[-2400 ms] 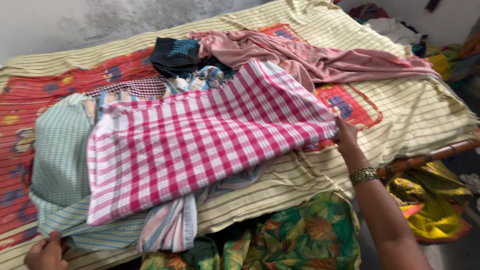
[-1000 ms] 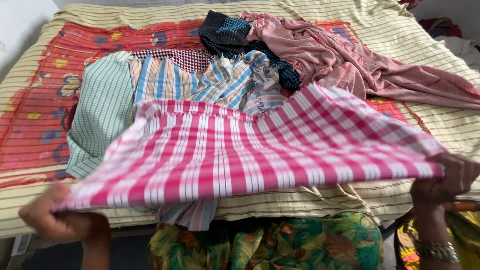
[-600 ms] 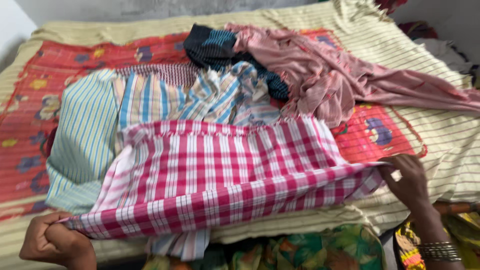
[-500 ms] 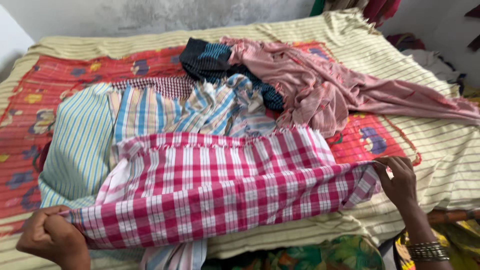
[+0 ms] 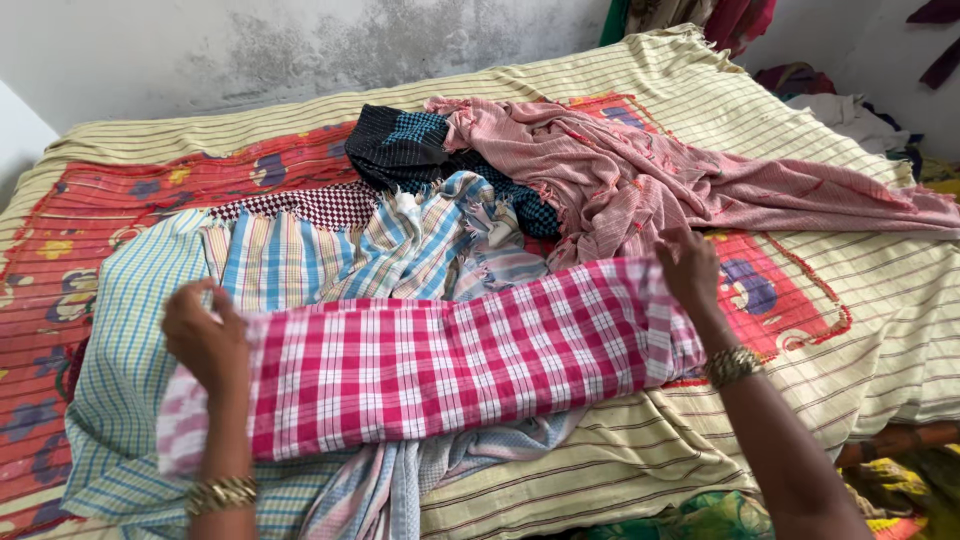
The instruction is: The person folds a red and white checkered cloth on a bed, smoothing and aligning the edges before folding it into a compact rectangle. The person then picks up a second striped cloth and begins to fold it in the same manner.
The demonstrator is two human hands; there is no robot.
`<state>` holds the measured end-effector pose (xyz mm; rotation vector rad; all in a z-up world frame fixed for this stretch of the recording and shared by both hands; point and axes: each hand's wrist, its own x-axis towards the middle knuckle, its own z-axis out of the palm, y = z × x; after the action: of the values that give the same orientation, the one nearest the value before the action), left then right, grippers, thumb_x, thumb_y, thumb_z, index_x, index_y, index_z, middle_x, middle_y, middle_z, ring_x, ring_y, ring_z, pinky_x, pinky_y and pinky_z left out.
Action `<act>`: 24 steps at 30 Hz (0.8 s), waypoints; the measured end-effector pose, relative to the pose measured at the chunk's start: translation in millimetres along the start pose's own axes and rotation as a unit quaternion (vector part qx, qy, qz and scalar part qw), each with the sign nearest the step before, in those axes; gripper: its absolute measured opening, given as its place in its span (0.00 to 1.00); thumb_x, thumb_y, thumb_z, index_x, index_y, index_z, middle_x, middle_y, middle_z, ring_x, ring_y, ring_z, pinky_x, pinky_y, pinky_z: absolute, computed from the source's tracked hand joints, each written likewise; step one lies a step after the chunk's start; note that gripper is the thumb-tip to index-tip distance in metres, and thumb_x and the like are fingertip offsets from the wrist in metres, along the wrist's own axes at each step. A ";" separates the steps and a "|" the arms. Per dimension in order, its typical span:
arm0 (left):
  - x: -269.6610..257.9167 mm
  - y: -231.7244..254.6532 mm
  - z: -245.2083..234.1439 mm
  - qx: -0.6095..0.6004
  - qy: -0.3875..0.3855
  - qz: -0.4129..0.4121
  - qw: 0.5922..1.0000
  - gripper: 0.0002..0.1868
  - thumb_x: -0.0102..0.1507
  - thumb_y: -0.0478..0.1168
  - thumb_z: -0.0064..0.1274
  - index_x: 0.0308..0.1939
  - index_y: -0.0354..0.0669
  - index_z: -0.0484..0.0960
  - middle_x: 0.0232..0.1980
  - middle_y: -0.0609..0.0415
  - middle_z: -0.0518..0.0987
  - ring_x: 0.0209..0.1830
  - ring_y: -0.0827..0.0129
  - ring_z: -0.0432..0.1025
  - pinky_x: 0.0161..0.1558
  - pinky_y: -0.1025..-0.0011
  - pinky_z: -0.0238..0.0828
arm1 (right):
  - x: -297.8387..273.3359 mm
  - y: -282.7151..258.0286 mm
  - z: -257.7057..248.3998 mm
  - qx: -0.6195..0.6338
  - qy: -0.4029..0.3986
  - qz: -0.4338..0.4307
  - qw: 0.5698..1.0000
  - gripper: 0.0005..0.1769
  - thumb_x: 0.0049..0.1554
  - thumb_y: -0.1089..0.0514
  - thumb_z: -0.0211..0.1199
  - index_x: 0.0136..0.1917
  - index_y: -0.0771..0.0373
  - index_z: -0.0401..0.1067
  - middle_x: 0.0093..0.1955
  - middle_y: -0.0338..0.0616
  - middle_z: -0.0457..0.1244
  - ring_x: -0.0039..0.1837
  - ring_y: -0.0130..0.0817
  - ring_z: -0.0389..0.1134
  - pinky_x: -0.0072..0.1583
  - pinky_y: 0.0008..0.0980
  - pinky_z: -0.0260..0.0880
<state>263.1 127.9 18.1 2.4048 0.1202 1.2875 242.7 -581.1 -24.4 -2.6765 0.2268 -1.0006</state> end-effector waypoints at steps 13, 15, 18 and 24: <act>-194.1 241.2 -25.8 0.010 -0.426 0.174 0.888 0.53 0.55 0.78 0.46 0.77 0.55 0.60 0.84 0.46 0.48 0.83 0.50 0.36 0.72 0.33 0.21 | -175.2 -224.2 -57.6 0.095 -0.218 -0.209 0.948 0.46 0.50 0.52 0.69 0.73 0.76 0.55 0.76 0.71 0.49 0.80 0.66 0.48 0.75 0.63 0.45; -190.4 237.6 -29.7 0.077 -0.470 0.170 0.863 0.61 0.50 0.83 0.45 0.81 0.60 0.55 0.85 0.51 0.45 0.83 0.55 0.33 0.72 0.31 0.20 | -175.2 -215.1 -58.3 0.071 -0.128 -0.249 0.958 0.45 0.50 0.47 0.70 0.70 0.78 0.60 0.73 0.74 0.53 0.76 0.71 0.53 0.74 0.66 0.53; -189.8 236.8 -27.3 0.112 -0.536 0.190 0.815 0.62 0.50 0.82 0.55 0.80 0.63 0.52 0.86 0.53 0.43 0.83 0.52 0.33 0.71 0.28 0.20 | -159.7 -166.7 -55.9 0.133 -0.135 -0.032 0.981 0.25 0.58 0.47 0.64 0.61 0.65 0.72 0.59 0.56 0.67 0.62 0.52 0.68 0.64 0.49 0.68; -210.7 230.3 -21.3 -0.074 -0.348 0.238 0.904 0.43 0.44 0.47 0.75 0.64 0.63 0.79 0.74 0.59 0.69 0.76 0.59 0.57 0.77 0.32 0.30 | -137.4 -38.4 -61.5 0.032 -0.189 0.275 0.942 0.20 0.63 0.43 0.58 0.47 0.61 0.78 0.39 0.48 0.71 0.41 0.42 0.73 0.49 0.45 0.72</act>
<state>99.4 -131.1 -45.2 2.6801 -0.7779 0.4839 101.1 -524.0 -53.0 -2.4563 0.7846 -0.3126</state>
